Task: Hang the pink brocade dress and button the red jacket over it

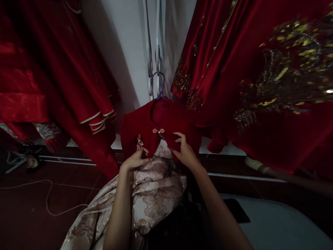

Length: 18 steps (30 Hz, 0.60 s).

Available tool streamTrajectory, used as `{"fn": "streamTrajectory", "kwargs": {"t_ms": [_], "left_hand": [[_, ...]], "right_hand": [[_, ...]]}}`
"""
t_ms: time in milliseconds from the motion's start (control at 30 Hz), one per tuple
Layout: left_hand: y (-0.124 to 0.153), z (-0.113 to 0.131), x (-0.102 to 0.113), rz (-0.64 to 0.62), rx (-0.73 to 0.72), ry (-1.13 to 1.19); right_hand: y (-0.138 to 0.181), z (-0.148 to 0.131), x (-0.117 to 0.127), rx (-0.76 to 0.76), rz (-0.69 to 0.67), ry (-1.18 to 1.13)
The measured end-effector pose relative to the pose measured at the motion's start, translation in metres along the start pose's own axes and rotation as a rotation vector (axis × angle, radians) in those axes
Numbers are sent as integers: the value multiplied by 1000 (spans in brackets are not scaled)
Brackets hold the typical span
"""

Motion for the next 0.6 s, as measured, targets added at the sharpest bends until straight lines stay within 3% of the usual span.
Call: {"fn": "streamTrajectory", "kwargs": {"t_ms": [100,200,300,400,500,533,600], "left_hand": [[-6,7,-14,-41,-58,-58],[-13,17,-24,19,-134,-81],[-16,24,-31,70,-210,-51],[-15,27,-33,32,-234,22],[-11,25,-20,-10,-213,180],[-10,23,-9,42,-194,226],[-7,15,22,276,-147,277]], "right_hand": [[-2,-29,17,62,98,-11],[-3,-67,25,126,165,-106],[-4,-98,1,157,7,-247],[-7,-111,-30,190,-91,-355],[-11,-104,-52,222,-118,-311],[-12,-99,-58,224,-131,-286],[-14,-88,-66,198,-144,-258]]}}
Point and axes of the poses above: each hand's wrist, its own y-axis away from the middle knuckle, its own x-axis out of the back of the hand, z = x × y, the point moved 8 cm from there along -y, towards the middle knuckle, and after that the axes turned 3 degrees about x, right-handed, at the moved point
